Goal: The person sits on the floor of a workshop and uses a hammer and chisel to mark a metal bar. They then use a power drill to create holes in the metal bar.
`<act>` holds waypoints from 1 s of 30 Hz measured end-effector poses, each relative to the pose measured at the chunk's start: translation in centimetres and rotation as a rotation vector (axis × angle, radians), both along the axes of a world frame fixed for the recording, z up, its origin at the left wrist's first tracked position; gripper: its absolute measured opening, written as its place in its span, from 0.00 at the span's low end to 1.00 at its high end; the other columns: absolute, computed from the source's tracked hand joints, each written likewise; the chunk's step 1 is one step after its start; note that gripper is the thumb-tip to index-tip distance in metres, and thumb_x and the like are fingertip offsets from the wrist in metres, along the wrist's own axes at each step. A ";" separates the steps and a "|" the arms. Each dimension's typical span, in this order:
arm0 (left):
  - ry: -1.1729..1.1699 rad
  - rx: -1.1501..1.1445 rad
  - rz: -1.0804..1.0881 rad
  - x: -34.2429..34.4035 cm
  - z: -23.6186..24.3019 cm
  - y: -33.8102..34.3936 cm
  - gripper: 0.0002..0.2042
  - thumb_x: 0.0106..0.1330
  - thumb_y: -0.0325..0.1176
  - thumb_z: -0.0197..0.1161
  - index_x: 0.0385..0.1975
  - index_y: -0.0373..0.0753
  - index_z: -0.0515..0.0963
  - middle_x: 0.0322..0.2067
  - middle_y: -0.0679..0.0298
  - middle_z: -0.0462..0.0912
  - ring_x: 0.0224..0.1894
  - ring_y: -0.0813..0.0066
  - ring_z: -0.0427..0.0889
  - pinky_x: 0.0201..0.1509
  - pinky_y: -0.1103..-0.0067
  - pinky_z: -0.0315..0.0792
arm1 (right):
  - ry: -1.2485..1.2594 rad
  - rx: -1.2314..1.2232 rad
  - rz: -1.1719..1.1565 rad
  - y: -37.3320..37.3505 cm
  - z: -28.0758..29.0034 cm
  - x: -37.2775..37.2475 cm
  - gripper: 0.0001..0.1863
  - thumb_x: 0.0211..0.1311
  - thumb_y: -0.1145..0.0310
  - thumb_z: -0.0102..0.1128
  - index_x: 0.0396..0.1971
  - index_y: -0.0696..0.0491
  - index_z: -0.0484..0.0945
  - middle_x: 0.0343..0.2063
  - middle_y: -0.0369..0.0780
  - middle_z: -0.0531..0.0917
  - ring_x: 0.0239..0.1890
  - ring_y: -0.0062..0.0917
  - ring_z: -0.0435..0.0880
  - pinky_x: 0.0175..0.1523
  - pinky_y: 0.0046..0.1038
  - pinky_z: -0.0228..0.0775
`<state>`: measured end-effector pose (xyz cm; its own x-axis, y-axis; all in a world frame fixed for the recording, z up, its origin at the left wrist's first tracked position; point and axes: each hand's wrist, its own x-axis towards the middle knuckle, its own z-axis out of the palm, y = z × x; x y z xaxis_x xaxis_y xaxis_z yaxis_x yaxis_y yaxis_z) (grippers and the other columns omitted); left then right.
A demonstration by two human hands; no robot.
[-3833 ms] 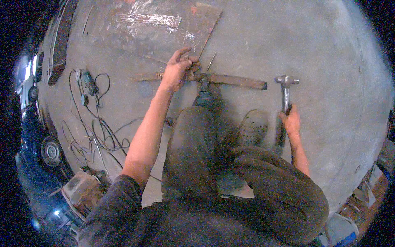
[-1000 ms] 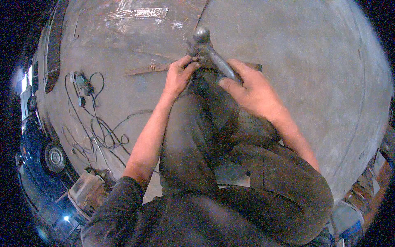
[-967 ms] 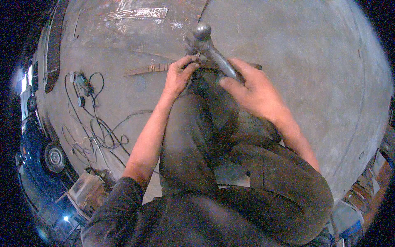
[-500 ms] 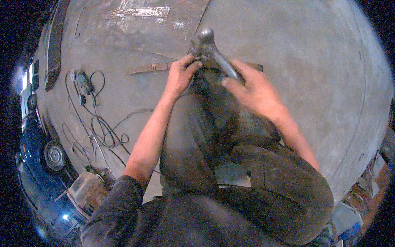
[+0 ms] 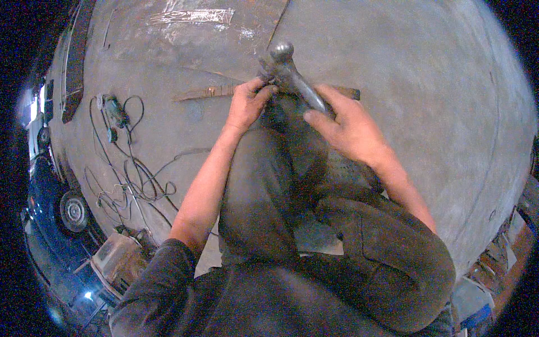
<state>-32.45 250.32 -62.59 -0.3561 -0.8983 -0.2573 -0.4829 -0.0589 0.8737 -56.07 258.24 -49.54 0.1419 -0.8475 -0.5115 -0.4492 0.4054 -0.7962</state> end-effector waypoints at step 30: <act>-0.065 0.060 -0.010 0.3 -0.5 0.0 0.13 0.65 0.35 0.67 0.48 0.40 0.84 0.37 0.51 0.88 0.41 0.61 0.88 0.48 0.69 0.77 | 0.095 -0.071 -0.006 0.8 -3.1 0.8 0.28 0.65 0.59 0.63 0.63 0.50 0.72 0.53 0.50 0.83 0.57 0.49 0.81 0.62 0.43 0.71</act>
